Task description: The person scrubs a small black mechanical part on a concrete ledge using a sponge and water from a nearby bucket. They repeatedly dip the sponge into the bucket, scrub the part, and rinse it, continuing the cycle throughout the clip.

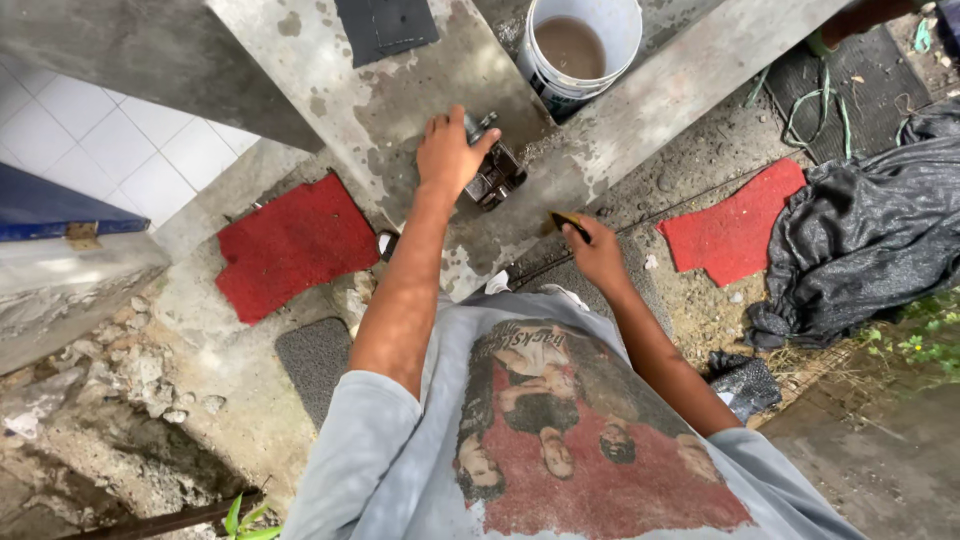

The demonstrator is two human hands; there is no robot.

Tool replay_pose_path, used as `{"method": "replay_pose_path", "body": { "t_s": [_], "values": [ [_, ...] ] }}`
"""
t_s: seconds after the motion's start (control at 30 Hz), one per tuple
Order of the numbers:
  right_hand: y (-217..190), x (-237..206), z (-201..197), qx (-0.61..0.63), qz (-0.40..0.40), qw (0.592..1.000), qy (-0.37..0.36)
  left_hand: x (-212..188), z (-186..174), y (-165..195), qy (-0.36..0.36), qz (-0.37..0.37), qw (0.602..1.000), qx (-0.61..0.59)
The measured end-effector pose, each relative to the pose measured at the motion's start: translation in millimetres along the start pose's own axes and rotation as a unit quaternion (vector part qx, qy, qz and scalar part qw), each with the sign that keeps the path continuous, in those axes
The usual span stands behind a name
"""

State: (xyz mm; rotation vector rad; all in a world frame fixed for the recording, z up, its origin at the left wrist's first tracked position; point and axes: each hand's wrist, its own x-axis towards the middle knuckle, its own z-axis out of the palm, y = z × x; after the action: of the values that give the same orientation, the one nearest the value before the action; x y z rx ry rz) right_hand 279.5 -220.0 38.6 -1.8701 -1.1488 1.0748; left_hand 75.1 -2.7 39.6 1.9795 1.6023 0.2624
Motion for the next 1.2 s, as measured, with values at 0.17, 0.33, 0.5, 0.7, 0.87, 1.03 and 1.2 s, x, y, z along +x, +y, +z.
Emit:
{"method": "replay_pose_path", "body": {
  "t_s": [0.17, 0.33, 0.5, 0.7, 0.87, 1.03, 1.2],
  "values": [
    [-38.8, 18.1, 18.6, -0.146, -0.091, 0.985, -0.024, -5.4, 1.4, -5.3, 0.014, -0.057, 0.997, 0.059],
    [-47.4, 40.0, 37.1, -0.335, -0.395, 0.855, -0.006, 1.2, 10.7, -8.0, 0.033, -0.026, 0.996, 0.081],
    [-31.0, 40.4, 50.2, -0.383, -0.402, 0.832, 0.003, 3.9, 15.6, -10.2, 0.064, 0.004, 0.993, 0.095],
    [-24.8, 46.2, 44.5, -0.492, -0.389, 0.779, 0.005, 0.9, 8.5, -9.4, 0.051, 0.007, 0.996, 0.078],
    [-25.6, 56.0, 36.9, -0.501, -0.378, 0.777, -0.052, 0.6, 10.6, -8.9, 0.044, 0.007, 0.996, 0.082],
    [-29.6, 51.2, 51.0, -0.176, -0.085, 0.957, -0.215, 4.0, 16.4, -11.6, 0.062, 0.03, 0.993, 0.091],
    [-22.7, 55.2, 41.9, -0.326, -0.237, 0.901, -0.162, 8.2, 12.9, -14.8, 0.013, 0.024, 0.997, 0.073]
  ]
}}
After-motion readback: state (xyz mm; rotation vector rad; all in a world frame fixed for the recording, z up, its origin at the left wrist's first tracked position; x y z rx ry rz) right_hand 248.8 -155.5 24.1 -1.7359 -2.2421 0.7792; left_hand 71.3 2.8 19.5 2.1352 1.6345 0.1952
